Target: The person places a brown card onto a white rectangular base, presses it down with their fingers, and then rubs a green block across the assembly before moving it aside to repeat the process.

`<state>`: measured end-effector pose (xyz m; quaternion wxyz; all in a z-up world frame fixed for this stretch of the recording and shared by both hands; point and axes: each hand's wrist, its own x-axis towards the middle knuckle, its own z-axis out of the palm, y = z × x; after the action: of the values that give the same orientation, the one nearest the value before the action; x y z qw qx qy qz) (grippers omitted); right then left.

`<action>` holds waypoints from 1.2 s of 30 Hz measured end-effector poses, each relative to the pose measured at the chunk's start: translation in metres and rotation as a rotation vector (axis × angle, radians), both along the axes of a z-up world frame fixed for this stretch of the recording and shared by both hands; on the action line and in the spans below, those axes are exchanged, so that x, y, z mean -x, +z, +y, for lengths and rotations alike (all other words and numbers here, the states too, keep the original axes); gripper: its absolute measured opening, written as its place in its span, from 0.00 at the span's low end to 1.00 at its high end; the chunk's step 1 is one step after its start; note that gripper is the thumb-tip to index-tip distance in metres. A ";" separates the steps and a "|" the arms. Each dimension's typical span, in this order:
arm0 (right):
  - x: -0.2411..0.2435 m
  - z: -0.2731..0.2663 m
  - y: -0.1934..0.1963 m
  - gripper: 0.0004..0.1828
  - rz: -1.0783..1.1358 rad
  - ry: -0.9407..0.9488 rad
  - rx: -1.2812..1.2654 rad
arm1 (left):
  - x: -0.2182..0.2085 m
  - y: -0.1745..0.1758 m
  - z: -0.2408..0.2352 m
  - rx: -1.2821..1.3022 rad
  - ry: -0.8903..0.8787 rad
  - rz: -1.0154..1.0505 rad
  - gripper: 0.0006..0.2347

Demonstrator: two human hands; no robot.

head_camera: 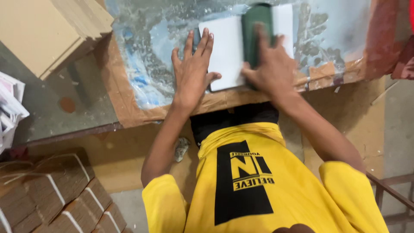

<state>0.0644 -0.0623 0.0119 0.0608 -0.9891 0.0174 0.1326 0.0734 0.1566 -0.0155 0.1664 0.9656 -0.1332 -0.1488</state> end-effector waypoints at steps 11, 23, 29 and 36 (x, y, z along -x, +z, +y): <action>-0.003 -0.078 0.012 0.47 -0.275 0.023 0.091 | 0.087 -0.043 -0.252 -0.363 -0.257 -0.535 0.19; -0.035 0.008 -0.026 0.50 -0.222 0.324 -0.448 | 0.106 0.006 -0.068 0.047 -0.361 -0.539 0.26; -0.009 -0.184 0.001 0.35 -0.340 0.091 -0.028 | 0.002 0.074 0.179 -0.593 0.661 -0.294 0.38; -0.003 -0.130 0.010 0.29 -0.588 0.294 0.033 | -0.036 0.081 0.206 -0.239 0.818 -0.136 0.44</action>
<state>0.0675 -0.1923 0.0222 0.0274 -0.9778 -0.1417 -0.1518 0.1091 0.3622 0.0658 0.0895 0.9590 0.2682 -0.0212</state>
